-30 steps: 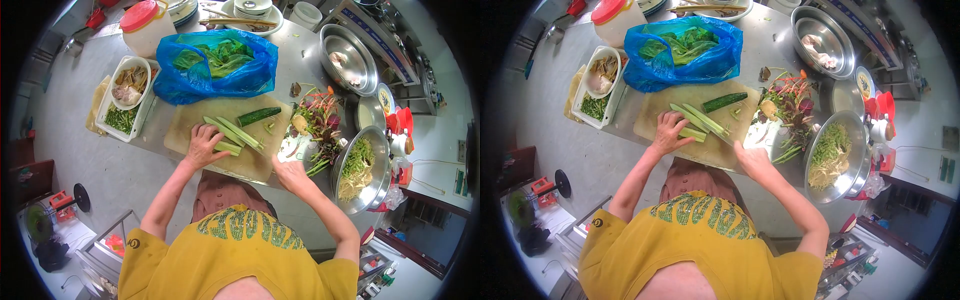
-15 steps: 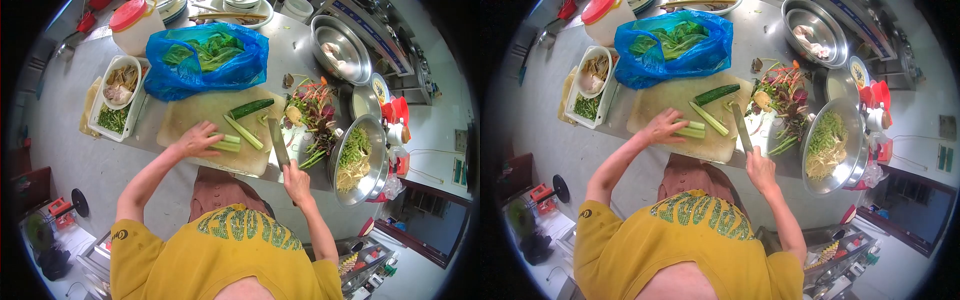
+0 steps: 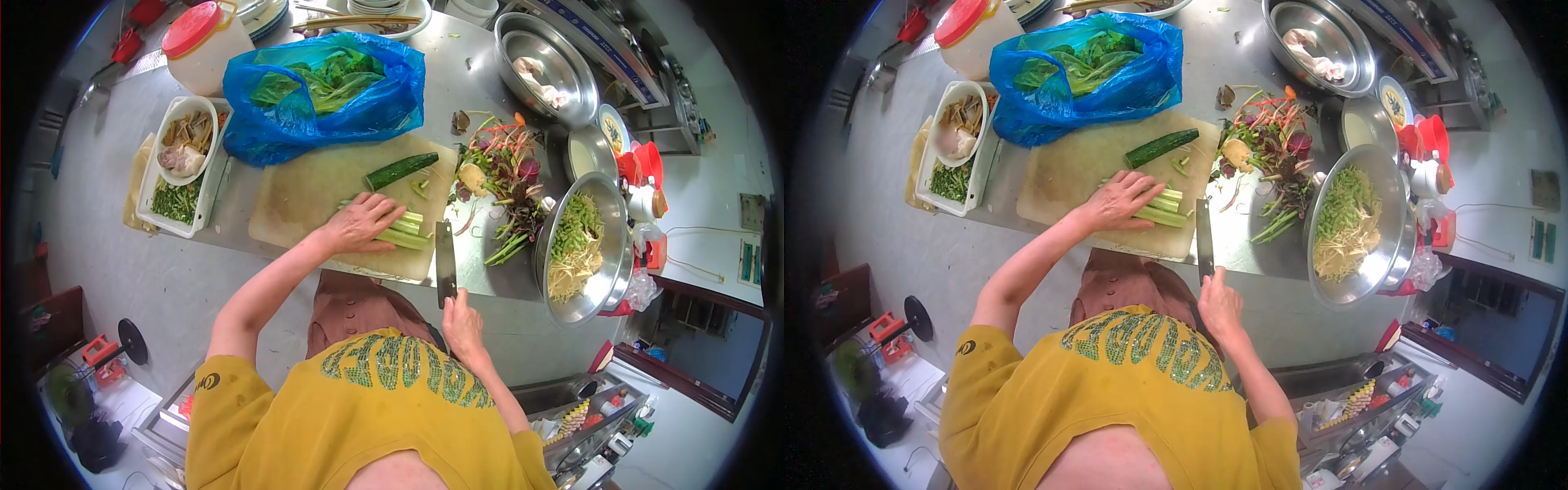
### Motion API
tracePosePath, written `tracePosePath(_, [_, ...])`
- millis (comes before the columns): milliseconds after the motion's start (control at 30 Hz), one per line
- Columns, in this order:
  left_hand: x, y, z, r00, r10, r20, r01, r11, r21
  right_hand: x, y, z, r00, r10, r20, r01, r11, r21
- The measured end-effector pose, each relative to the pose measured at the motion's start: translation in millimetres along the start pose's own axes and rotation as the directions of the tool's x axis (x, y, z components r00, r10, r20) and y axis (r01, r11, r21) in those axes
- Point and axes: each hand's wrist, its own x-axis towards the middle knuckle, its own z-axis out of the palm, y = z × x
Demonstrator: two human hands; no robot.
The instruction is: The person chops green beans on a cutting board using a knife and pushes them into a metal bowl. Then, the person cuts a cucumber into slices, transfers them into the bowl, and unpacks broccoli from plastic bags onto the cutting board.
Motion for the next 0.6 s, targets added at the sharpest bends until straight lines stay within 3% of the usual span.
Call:
tracePosePath(33, [-4, 5, 1, 1.000, 0.002, 0.004, -0.002, 1.000, 0.003, 3, -6, 2, 1.000, 0.000, 0.000, 0.000, 1.000, 0.005])
tracePosePath(100, [-13, 19, 1, 0.970, -0.214, -0.118, 0.227, 0.968, 0.110, 13, -20, 7, 0.997, -0.065, -0.035, 0.063, 0.996, -0.058])
tracePosePath(133, [-18, 25, 0, 0.969, -0.217, -0.116, 0.230, 0.966, 0.117, 21, -27, 11, 0.997, -0.072, -0.034, 0.070, 0.996, -0.054])
tracePosePath(200, [-28, 32, -3, 0.900, -0.387, -0.200, 0.422, 0.890, 0.174, 35, -42, 22, 0.989, -0.146, 0.012, 0.146, 0.984, -0.105])
tracePosePath(300, [-49, 27, -13, 0.832, -0.487, -0.267, 0.548, 0.796, 0.257, 51, -66, 30, 0.960, -0.276, 0.045, 0.280, 0.949, -0.146])
tracePosePath(500, [-63, 12, -15, 0.724, -0.601, -0.340, 0.685, 0.685, 0.248, 101, -83, 21, 0.863, -0.501, 0.059, 0.503, 0.847, -0.173])
tracePosePath(600, [-59, 15, -15, 0.680, -0.641, -0.356, 0.727, 0.654, 0.210, 117, -87, 8, 0.852, -0.522, 0.051, 0.519, 0.827, -0.214])
